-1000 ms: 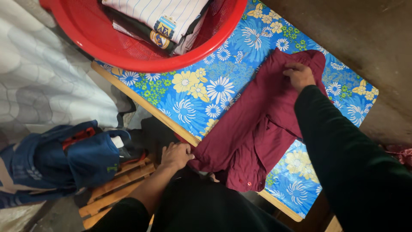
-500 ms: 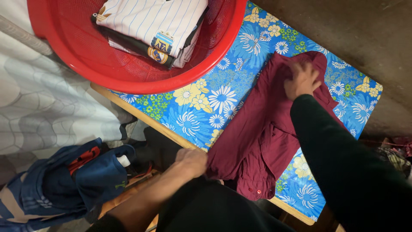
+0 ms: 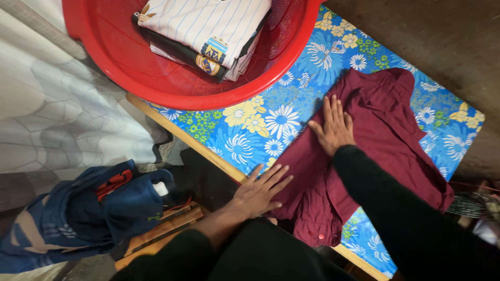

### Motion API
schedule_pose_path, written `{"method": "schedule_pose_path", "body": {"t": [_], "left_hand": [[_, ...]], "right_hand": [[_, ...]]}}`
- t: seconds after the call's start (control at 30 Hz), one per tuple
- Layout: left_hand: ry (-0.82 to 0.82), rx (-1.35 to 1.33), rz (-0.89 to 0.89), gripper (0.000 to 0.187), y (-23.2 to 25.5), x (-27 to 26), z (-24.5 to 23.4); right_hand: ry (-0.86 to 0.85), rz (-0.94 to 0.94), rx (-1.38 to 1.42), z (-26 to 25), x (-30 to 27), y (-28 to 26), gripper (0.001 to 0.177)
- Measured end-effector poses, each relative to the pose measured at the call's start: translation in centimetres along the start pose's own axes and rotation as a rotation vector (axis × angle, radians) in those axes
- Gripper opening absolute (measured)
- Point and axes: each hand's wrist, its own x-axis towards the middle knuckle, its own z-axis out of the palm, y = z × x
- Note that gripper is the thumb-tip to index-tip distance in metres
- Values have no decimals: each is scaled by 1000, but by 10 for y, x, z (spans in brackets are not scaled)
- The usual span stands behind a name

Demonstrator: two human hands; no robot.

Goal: The person folds a maroon long-sleeved shirt on a floral-patterned table, smoothing the fabric and folding the sleeves and body before placing it into a red laundry basket. The person then folds a blue sports jersey with the name 'RAKIB' and number '18' on the back, folding the sleeves and body before placing it in the basket.

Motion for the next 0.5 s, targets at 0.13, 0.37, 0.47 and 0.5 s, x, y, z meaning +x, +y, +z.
{"method": "schedule_pose_path", "body": {"t": [0.13, 0.37, 0.47, 0.5], "left_hand": [[-13, -11, -70, 97, -5, -31, 10], [-206, 35, -121, 105, -1, -24, 2], [-286, -20, -142, 104, 3, -19, -10], [-308, -43, -150, 103, 5, -18, -14]], "right_hand": [[-74, 24, -62, 4, 37, 11, 91], [-37, 107, 276, -22, 83, 67, 81], [377, -47, 942, -40, 80, 115, 38], [544, -43, 1061, -45, 77, 132, 32]]}}
